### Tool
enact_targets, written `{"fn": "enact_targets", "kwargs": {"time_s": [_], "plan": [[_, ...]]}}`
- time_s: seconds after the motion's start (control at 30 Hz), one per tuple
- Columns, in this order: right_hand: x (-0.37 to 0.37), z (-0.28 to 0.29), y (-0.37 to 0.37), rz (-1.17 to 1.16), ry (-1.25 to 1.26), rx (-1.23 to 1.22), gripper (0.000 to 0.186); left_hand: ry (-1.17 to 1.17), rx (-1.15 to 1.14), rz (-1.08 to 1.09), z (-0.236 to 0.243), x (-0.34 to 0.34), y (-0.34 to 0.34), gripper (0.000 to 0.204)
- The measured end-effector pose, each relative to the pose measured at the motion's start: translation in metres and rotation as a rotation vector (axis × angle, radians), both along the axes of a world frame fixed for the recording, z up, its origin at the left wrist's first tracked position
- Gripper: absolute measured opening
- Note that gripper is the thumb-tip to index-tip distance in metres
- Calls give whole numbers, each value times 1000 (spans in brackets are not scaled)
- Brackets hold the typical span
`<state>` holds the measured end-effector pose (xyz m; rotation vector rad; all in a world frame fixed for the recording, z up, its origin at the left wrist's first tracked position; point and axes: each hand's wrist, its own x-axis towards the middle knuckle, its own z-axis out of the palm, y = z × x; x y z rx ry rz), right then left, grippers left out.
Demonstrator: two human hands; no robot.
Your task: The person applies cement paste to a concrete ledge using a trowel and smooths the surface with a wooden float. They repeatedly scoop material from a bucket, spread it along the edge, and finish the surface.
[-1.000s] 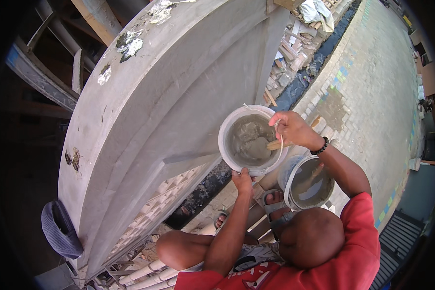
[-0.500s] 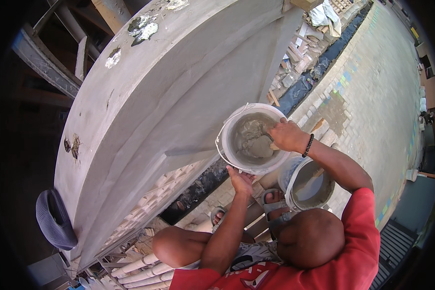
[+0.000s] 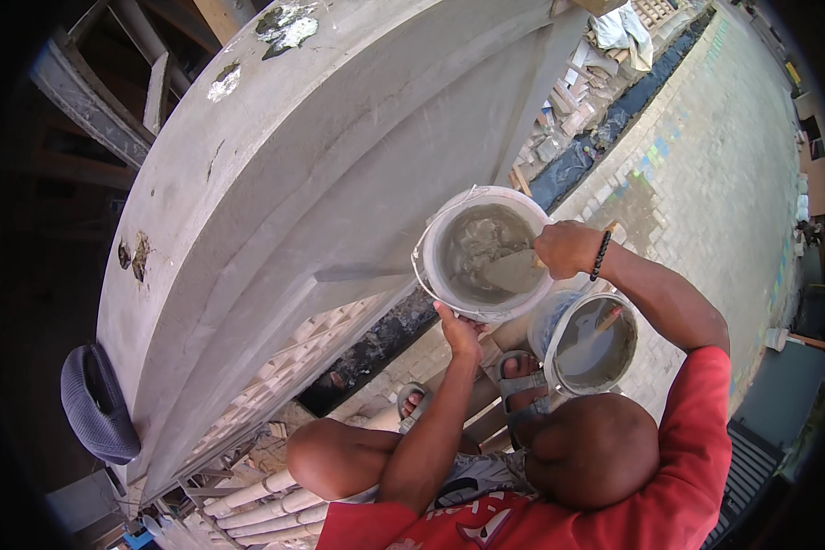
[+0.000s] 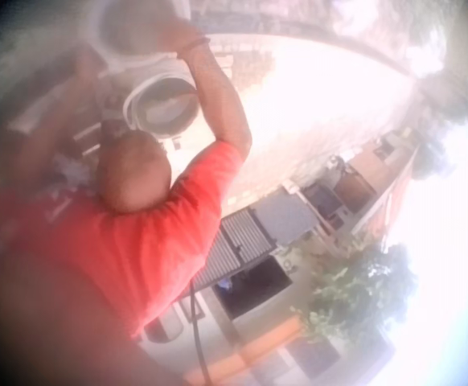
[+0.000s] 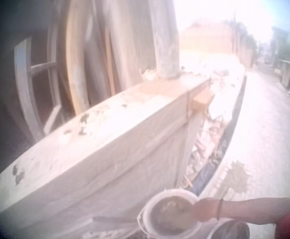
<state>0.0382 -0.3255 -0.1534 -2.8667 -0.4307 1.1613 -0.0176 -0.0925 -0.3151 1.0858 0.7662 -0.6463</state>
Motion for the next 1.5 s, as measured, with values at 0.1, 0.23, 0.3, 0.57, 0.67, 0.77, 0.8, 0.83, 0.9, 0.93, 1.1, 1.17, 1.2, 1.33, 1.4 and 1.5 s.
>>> {"fn": "enact_targets", "kwargs": {"time_s": [0.1,0.23,0.3,0.57,0.67,0.77,0.8,0.83,0.9,0.93,1.1,1.17,1.2,1.33,1.4,1.5], "plan": [[15,26,-24,-369,359,237,33,15,9,21,0,2,0,82],[11,-13,-60,-514,513,533,34,41,21,7,2,2,-4,81],[8,-30,-70,-514,453,573,33,58,30,-7,0,1,-3,81],[5,-35,-56,-483,186,413,32,-23,22,26,-1,0,-1,78],[-2,-62,-59,-194,-100,297,35,-74,28,27,2,0,-4,75],[14,-44,-27,-230,-21,192,37,-97,32,28,1,1,-1,73],[15,-48,-25,-227,-28,210,37,-98,30,23,1,1,-1,72],[17,-55,-24,-223,-34,228,37,-91,39,22,1,1,-2,71],[19,-64,-22,-207,-38,231,36,-78,58,15,5,1,-3,70],[20,-67,-21,-193,-35,214,35,-80,56,7,7,1,-3,69],[26,-78,-10,-159,-76,159,32,-87,43,-6,2,2,2,65],[28,-84,-7,-130,-85,183,31,-82,50,-12,2,3,3,65],[29,-87,-5,-132,-64,171,32,-80,53,-16,2,3,2,65],[30,-89,10,-178,6,126,31,-83,67,-10,3,4,4,65],[29,-93,10,-162,4,143,29,-88,67,-13,2,4,3,65],[25,-106,-3,-98,-32,253,29,-91,60,-13,-1,4,3,64]]}}
